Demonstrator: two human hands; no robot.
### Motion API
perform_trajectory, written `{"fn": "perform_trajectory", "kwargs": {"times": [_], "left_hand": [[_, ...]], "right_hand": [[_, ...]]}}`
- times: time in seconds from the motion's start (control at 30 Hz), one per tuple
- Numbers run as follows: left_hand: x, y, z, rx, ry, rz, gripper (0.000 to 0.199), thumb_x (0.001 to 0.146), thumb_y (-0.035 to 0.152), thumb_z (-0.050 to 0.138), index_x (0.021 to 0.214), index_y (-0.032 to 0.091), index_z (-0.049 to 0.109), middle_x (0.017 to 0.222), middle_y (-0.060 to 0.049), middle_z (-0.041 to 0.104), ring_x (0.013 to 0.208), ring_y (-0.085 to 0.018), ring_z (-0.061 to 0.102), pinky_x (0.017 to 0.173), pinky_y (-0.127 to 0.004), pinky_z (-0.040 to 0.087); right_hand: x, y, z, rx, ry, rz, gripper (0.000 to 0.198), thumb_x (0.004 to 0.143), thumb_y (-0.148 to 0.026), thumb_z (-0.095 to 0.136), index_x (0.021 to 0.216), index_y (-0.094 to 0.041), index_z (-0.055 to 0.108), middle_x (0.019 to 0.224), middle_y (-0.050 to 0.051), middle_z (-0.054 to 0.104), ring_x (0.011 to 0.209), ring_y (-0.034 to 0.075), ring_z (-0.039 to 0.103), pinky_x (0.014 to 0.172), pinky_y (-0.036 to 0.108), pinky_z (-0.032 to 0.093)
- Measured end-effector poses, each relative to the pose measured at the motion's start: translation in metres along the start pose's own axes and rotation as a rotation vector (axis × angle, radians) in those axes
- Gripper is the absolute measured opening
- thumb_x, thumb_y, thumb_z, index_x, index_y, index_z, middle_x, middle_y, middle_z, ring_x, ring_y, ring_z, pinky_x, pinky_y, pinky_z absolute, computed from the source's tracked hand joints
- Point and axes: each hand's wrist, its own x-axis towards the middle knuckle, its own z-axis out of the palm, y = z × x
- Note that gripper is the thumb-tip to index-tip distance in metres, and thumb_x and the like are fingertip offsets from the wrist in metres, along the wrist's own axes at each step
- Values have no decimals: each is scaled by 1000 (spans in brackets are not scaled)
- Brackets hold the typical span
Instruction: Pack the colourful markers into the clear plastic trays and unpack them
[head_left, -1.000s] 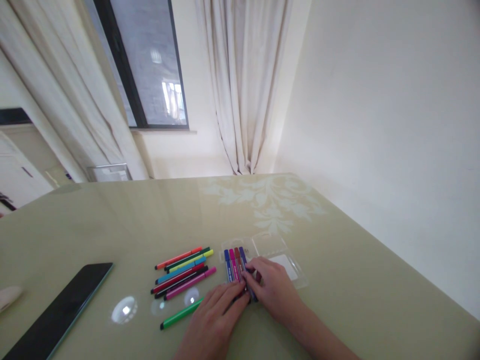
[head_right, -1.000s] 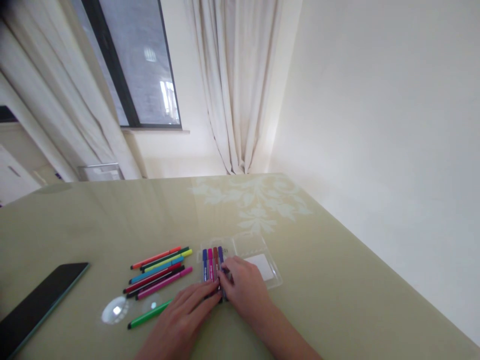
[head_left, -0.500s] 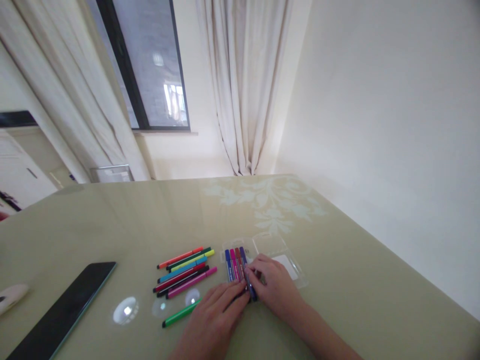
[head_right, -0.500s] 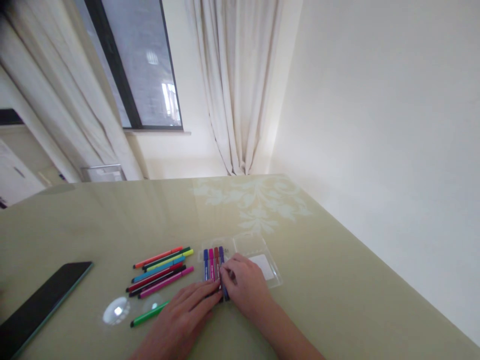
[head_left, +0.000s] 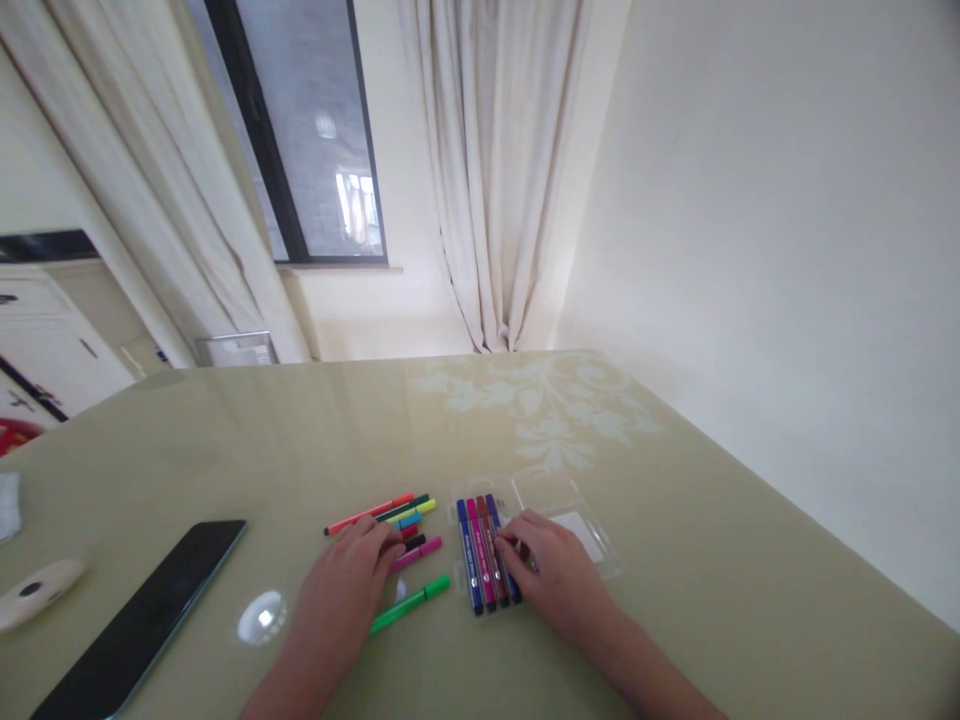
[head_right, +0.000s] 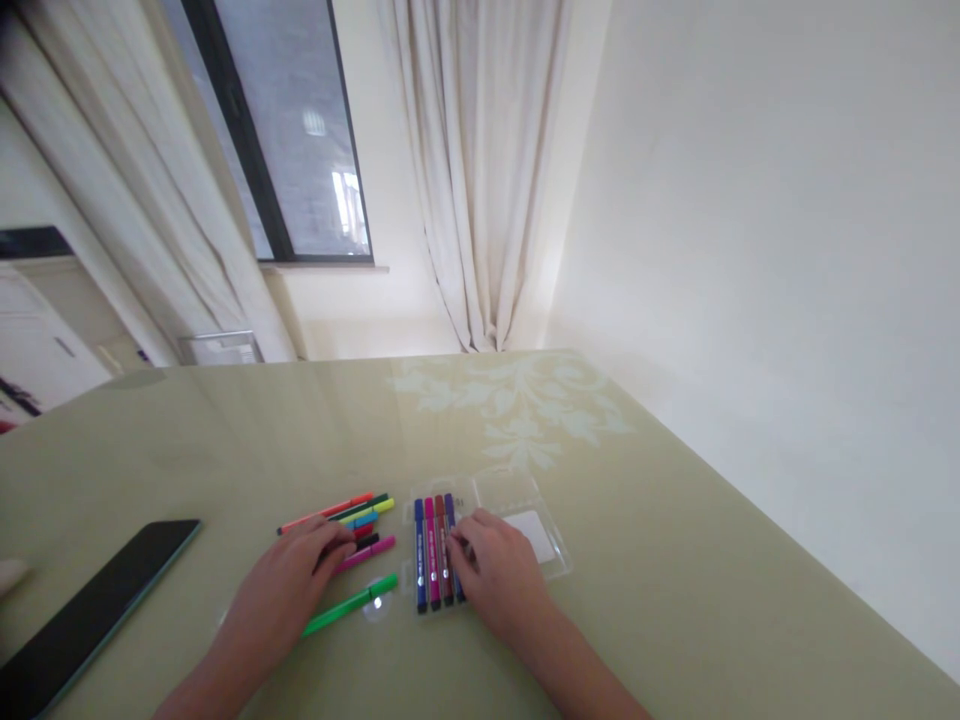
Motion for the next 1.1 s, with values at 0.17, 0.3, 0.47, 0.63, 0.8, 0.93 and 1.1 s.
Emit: {"fn": "perform_trajectory", "kwargs": {"times": [0.17,0.3,0.47,0.63,0.8,0.93,1.1], "left_hand": [[-2,1,3,-26,-5,16,34,95,32,43,95,27,76,102,-6,70,99,-26,67,93,-43,50],[-1,5,0,-117,126,63,32,94,38,45,91,27,75,104,-7,71,103,-30,66,97,-52,49],[-9,26,-3,-550,284,-29,37,93,55,55,110,25,69,110,-7,75,101,-27,69,91,-44,56],[-23,55,11,-973,151,-33,41,89,55,66,110,20,70,110,-8,77,95,-23,73,85,-34,61],[-28,66,27,-1044,53,1,37,93,50,64,114,19,69,114,-9,77,101,-24,74,88,-33,62],[-30,57,39,-650,63,218,29,98,41,58,121,26,69,123,-8,75,113,-25,71,100,-39,59],[-32,48,57,-107,133,602,44,92,27,66,135,34,63,139,-3,67,125,-27,66,104,-44,57]], "right_hand": [[0,0,0,-1,4,-6,19,100,-24,55,94,-22,73,92,3,70,83,17,64,75,26,43],[-1,-1,3,-9,46,-6,22,101,-25,53,96,-22,74,93,4,69,83,17,64,77,27,45],[-6,-12,3,188,145,-81,22,102,-31,54,115,-23,70,97,5,70,85,18,65,80,29,48],[-12,-27,7,541,56,-95,32,95,-35,67,125,-25,64,99,2,73,80,15,66,74,25,51],[-13,-29,10,619,31,-99,29,89,-29,72,117,-25,66,89,-1,74,75,14,68,69,24,51],[-6,-12,-4,621,100,-9,29,91,-30,67,119,-22,66,86,1,77,75,16,70,65,25,51],[3,11,-17,421,66,149,25,89,-25,64,112,-20,71,85,4,79,77,20,74,72,29,55]]}}
